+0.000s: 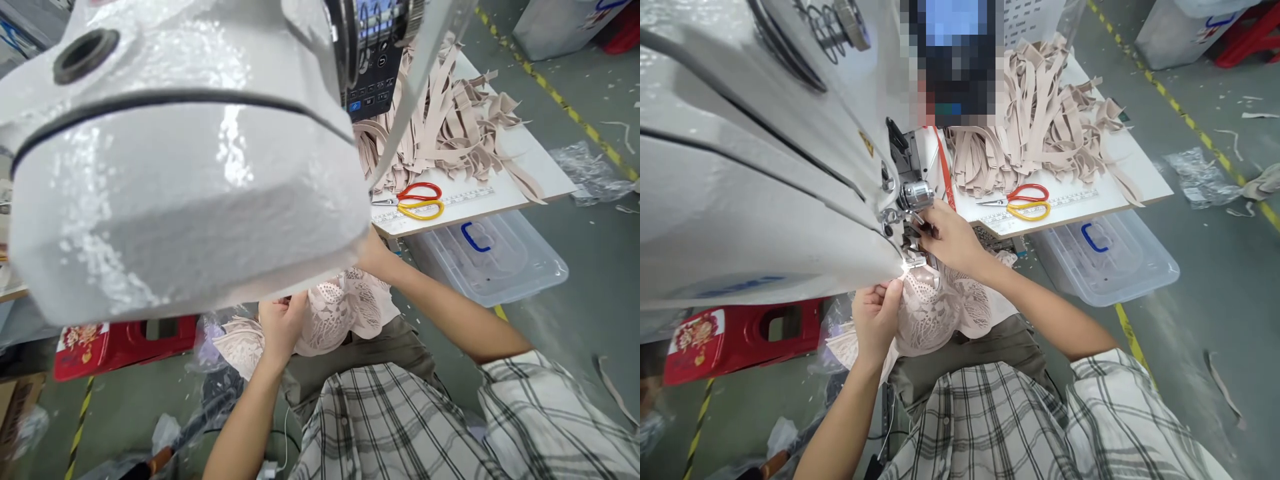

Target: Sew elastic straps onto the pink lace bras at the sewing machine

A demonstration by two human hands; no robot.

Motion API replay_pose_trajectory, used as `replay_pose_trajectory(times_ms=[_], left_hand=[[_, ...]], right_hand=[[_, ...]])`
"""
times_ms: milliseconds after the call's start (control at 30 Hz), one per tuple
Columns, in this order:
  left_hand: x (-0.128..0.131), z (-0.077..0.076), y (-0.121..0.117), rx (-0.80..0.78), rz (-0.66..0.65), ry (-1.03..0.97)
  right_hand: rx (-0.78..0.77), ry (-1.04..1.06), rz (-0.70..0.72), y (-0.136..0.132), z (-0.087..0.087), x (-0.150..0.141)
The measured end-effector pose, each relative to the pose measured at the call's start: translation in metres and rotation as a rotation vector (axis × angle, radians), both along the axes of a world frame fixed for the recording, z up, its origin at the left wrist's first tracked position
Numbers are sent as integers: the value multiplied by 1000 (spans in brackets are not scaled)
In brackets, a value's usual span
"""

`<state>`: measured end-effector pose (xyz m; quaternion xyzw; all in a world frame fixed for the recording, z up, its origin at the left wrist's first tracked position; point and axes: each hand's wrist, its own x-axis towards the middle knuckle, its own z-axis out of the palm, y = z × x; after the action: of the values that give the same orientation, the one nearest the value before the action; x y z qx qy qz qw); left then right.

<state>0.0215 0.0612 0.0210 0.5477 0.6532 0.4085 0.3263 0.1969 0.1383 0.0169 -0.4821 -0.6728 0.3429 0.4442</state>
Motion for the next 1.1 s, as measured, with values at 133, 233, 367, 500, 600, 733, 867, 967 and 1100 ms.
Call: replay_pose_trajectory(times_ms=[133, 233, 367, 500, 600, 733, 867, 967, 1100], left_hand=[[3, -1, 1, 21, 21, 22], [6, 0, 3, 31, 16, 43], [9, 2, 3, 40, -16, 109], [9, -2, 2, 66, -31, 161], [1, -7, 6, 10, -55, 156], [-11, -5, 11, -161, -234, 57], [3, -14, -18, -606, -466, -445], [31, -43, -54, -743, -531, -717], [50, -81, -75, -718, -743, -496]], right_hand=[[14, 5, 1, 1, 0, 2], [32, 31, 23, 2, -2, 3], [73, 41, 24, 3, -6, 5], [81, 66, 22, 3, -8, 7], [65, 114, 23, 3, -7, 6], [46, 146, 18, 0, -4, 4], [-31, 206, 11, -14, 5, 14], [-186, 256, 95, -35, 15, 32], [-528, 535, 89, -60, 5, 53]])
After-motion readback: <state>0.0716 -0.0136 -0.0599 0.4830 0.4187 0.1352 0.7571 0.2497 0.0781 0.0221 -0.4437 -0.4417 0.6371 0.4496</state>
